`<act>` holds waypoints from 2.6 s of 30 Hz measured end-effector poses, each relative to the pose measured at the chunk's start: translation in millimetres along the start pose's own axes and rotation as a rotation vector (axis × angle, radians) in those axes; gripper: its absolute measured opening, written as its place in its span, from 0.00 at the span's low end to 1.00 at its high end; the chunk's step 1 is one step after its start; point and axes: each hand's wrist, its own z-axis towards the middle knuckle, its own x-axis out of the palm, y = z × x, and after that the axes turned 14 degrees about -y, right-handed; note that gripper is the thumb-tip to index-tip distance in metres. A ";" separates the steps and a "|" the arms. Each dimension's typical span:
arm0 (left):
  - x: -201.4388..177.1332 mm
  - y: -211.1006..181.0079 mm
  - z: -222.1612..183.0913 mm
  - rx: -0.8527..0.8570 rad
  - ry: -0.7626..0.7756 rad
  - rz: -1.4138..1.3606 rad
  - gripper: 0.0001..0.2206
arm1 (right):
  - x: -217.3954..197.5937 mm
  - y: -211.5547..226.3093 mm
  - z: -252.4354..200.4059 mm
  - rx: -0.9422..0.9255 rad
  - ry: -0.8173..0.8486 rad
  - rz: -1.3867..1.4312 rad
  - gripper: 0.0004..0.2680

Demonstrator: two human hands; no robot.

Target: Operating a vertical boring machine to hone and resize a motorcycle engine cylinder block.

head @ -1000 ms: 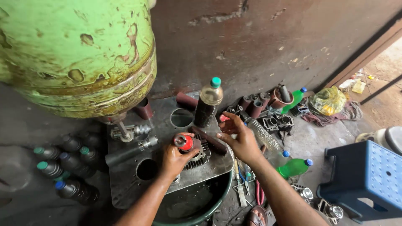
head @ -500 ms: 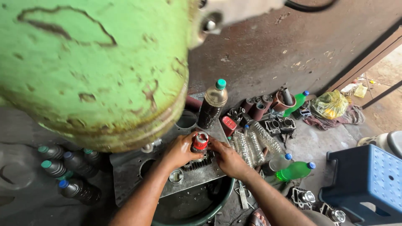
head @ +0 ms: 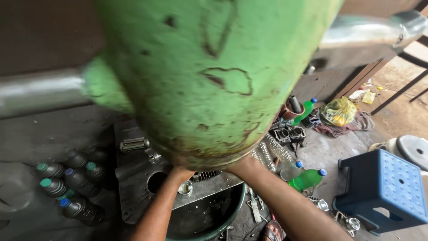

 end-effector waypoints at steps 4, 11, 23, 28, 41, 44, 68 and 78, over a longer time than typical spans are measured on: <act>-1.1 -38.6 -0.9 -0.024 0.017 -0.088 0.26 | 32.2 -26.0 -2.3 -0.247 0.026 -0.255 0.19; 8.5 -28.8 0.3 0.191 -0.201 0.169 0.41 | -28.4 36.6 47.6 -0.067 0.533 -0.544 0.12; 2.3 -83.2 -12.6 -0.020 -0.113 -0.051 0.51 | -8.7 43.4 49.5 -0.075 0.403 -0.361 0.23; 10.9 -51.2 -8.6 0.165 -0.249 0.086 0.35 | -7.9 43.7 46.7 0.019 0.494 -0.469 0.21; -22.4 -129.8 -25.7 0.059 -0.097 0.567 0.29 | 37.4 -9.4 18.9 -0.578 0.297 -0.374 0.16; -27.6 -139.0 -21.7 -0.051 -0.019 0.580 0.24 | 13.0 29.6 30.9 -0.383 0.365 -0.433 0.15; -17.9 -64.7 -0.6 0.064 -0.486 0.260 0.23 | 129.2 -24.0 22.4 -0.646 0.723 -0.937 0.15; -0.1 -141.6 -11.0 0.598 -0.710 0.601 0.18 | 45.5 13.7 12.2 -0.824 0.556 -1.089 0.17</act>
